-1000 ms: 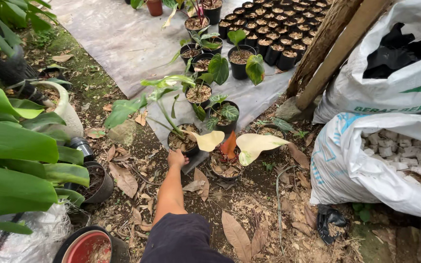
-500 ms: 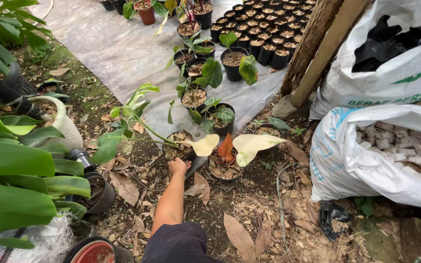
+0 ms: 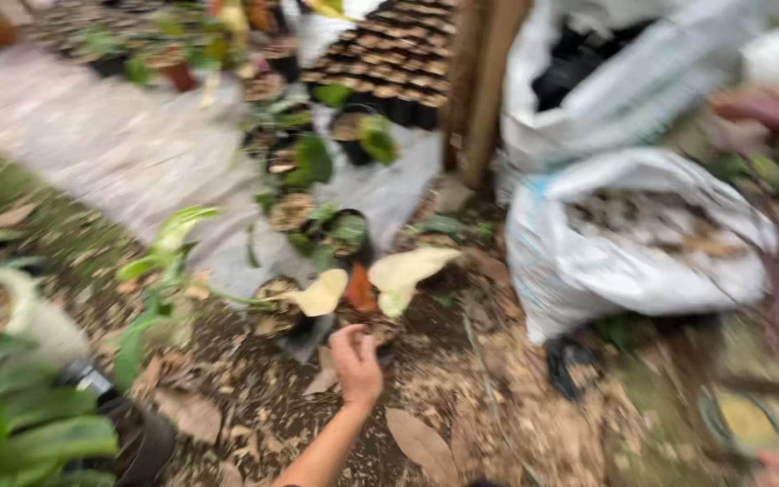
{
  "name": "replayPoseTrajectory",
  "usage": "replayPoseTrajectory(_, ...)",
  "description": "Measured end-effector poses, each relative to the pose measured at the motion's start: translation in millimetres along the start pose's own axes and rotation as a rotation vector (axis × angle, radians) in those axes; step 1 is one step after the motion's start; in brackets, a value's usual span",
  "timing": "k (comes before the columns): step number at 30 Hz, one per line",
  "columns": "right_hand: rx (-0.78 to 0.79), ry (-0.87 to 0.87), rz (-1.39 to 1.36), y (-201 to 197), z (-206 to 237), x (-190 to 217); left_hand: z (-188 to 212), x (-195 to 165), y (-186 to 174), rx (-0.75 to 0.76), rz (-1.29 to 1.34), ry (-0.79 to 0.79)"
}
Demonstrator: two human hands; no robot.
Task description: The person kneels on a mulch-covered ground in a plant nursery and pots a variegated monstera cutting. They fill a small black pot with wood-chip growing medium, position the cutting in the pot, add more medium around it, and press the medium down by hand to settle the plant.
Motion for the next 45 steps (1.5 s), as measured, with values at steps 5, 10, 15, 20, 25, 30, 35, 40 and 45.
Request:
replayPoseTrajectory(5,-0.119,-0.072,0.135,-19.0,39.8,-28.3,58.3,-158.3,151.3,0.749,0.441,0.328)
replayPoseTrajectory(10,-0.276,-0.063,0.545,-77.9,110.2,-5.1,148.0,-278.2,342.4,1.304,0.562,0.326)
replayPoseTrajectory(15,-0.462,0.027,0.955,-162.3,232.8,59.8,319.3,-409.3,467.4,1.777,0.542,0.693)
replayPoseTrajectory(20,-0.494,0.366,0.918,-200.5,390.1,75.5,519.8,-524.7,475.1,2.087,0.390,1.537)
replayPoseTrajectory(25,-0.702,0.619,0.804,-208.6,555.2,35.3,672.7,-569.9,429.4,2.233,0.306,2.010)
replayPoseTrajectory(30,-1.164,0.810,0.662,-153.7,702.9,-29.8,779.9,-572.1,383.9,2.299,0.509,2.121)
replayPoseTrajectory(35,-1.637,1.231,1.122,-66.5,792.9,-68.6,834.9,-558.4,380.2,2.296,0.464,2.206)
replayPoseTrajectory(40,-1.649,1.528,0.958,-22.4,809.0,-126.6,869.7,-540.7,414.9,2.264,0.042,2.362)
replayPoseTrajectory(45,-1.536,1.501,0.884,-16.7,817.5,-161.6,900.2,-532.4,429.0,2.309,0.288,2.174)
Point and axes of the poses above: each hand's wrist, its own z-axis away from the middle knuckle, its own y-axis out of the palm, x = y × z, the point moved 6 cm from there along -z, towards the middle knuckle, and after that the axes turned 14 degrees about z, right-handed, at the moved point
